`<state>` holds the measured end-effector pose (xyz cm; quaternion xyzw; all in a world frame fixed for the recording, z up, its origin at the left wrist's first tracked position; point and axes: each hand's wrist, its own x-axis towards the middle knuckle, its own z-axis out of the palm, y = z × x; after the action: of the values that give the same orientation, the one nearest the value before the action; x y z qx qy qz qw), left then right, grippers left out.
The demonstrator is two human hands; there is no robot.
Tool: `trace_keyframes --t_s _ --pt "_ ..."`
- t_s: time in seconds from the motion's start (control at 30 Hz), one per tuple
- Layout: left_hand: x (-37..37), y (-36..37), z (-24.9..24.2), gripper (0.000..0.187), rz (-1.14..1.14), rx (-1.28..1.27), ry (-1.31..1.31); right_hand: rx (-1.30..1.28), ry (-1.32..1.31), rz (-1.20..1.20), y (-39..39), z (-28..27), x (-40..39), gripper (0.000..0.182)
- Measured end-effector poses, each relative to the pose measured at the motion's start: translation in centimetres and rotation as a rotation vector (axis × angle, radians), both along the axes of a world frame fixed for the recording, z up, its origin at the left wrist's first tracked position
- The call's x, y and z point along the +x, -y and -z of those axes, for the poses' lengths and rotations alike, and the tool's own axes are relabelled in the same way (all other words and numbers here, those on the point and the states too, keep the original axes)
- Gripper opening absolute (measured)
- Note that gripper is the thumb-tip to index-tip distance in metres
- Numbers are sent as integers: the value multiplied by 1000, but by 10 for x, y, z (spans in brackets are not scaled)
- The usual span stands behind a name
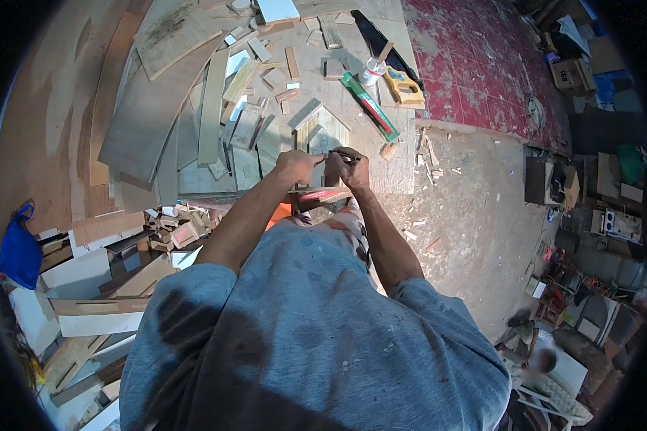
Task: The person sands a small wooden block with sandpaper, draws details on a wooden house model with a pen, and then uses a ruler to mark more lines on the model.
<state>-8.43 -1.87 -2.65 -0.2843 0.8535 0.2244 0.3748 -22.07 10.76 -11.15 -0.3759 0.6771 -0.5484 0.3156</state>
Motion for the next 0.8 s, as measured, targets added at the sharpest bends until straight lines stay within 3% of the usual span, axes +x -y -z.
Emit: trace_keyframes --t_s 0.37,0.57,0.67,0.73,0.8 --pt "2 5 6 88 36 15 -25 -79 -233 -155 -8 0 -7 21" --pt "-12 19 32 98 84 29 45 -28 -213 -154 -12 -6 -4 20" --pt "-21 32 15 91 167 85 30 -32 26 -60 -18 -2 10 20" --pt "-26 36 9 86 227 131 43 -79 -296 -101 -26 -16 23 26" --pt "-32 43 9 94 289 189 75 -107 -419 -134 -28 -26 36 24"
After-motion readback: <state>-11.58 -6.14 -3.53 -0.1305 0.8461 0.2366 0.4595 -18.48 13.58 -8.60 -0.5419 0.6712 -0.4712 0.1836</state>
